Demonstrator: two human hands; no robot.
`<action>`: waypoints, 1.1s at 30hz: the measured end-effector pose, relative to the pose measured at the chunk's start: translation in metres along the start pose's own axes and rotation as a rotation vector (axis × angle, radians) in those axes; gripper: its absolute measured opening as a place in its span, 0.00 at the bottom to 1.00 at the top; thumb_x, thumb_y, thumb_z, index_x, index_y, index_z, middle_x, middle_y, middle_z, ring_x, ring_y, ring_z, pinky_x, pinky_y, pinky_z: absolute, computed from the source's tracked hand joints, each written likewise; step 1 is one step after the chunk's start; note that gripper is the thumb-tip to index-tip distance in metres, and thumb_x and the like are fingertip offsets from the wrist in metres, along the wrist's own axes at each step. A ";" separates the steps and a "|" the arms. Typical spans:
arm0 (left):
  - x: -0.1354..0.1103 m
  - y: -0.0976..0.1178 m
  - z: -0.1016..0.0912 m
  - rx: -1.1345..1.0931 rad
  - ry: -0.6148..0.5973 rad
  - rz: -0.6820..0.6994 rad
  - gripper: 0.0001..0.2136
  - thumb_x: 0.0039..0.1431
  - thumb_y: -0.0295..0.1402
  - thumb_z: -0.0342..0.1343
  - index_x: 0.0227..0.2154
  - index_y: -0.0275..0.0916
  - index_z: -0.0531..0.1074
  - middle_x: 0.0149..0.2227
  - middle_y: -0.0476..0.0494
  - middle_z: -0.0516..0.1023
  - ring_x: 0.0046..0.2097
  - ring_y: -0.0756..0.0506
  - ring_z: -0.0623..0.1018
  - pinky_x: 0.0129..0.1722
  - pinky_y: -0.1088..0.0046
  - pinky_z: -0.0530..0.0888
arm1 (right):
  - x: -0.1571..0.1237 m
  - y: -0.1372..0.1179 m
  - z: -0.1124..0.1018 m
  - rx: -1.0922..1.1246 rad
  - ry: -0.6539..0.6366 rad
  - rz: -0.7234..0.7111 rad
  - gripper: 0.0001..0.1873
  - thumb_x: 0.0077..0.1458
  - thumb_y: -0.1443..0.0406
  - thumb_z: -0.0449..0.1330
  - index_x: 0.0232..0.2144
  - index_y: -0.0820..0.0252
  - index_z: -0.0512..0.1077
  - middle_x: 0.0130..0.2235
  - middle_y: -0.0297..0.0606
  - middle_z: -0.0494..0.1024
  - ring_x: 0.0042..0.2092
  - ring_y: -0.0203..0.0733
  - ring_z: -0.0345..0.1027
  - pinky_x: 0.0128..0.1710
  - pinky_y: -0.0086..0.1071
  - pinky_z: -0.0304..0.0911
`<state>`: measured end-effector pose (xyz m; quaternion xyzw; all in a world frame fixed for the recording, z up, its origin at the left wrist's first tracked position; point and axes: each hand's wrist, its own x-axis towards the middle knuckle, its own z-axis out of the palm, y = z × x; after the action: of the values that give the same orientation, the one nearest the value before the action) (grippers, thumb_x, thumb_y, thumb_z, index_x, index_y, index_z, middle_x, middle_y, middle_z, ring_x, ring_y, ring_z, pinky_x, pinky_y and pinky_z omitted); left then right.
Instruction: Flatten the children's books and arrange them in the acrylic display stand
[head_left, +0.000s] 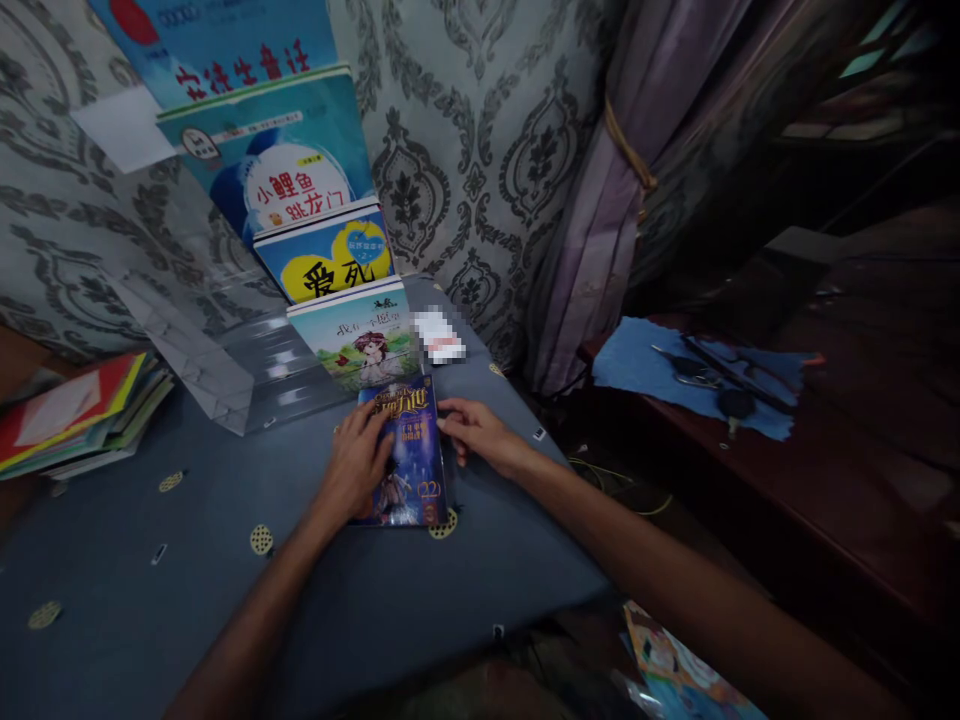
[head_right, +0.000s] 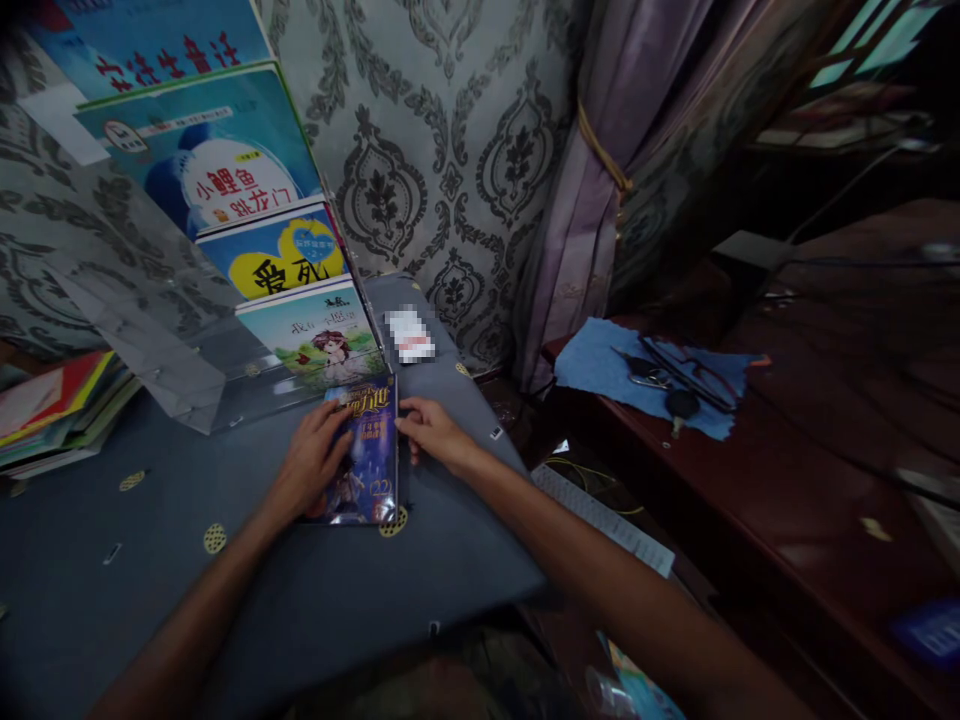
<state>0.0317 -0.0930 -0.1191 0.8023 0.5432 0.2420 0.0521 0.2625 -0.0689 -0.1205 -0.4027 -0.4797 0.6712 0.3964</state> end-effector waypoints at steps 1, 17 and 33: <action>0.000 -0.007 0.000 0.011 0.013 -0.024 0.19 0.70 0.38 0.47 0.58 0.37 0.72 0.62 0.31 0.70 0.64 0.34 0.70 0.63 0.48 0.68 | 0.000 0.000 0.000 0.003 0.003 0.008 0.18 0.52 0.61 0.66 0.44 0.60 0.70 0.20 0.20 0.66 0.18 0.30 0.56 0.16 0.27 0.61; -0.005 0.009 0.000 -0.026 0.011 -0.011 0.21 0.70 0.45 0.48 0.58 0.38 0.70 0.61 0.33 0.72 0.63 0.35 0.70 0.64 0.49 0.67 | -0.007 -0.002 0.005 -0.006 -0.100 -0.036 0.19 0.52 0.52 0.67 0.34 0.57 0.67 0.25 0.27 0.76 0.18 0.28 0.57 0.17 0.25 0.62; -0.010 0.039 -0.020 -0.245 -0.074 -0.099 0.34 0.57 0.51 0.62 0.61 0.36 0.69 0.64 0.30 0.71 0.65 0.30 0.71 0.64 0.45 0.66 | -0.016 -0.011 0.022 0.065 -0.167 -0.100 0.24 0.48 0.46 0.69 0.31 0.55 0.64 0.23 0.25 0.75 0.17 0.28 0.58 0.16 0.24 0.62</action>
<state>0.0528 -0.1210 -0.0909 0.7706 0.5460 0.2741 0.1814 0.2498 -0.0877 -0.1028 -0.3077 -0.5087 0.6970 0.4010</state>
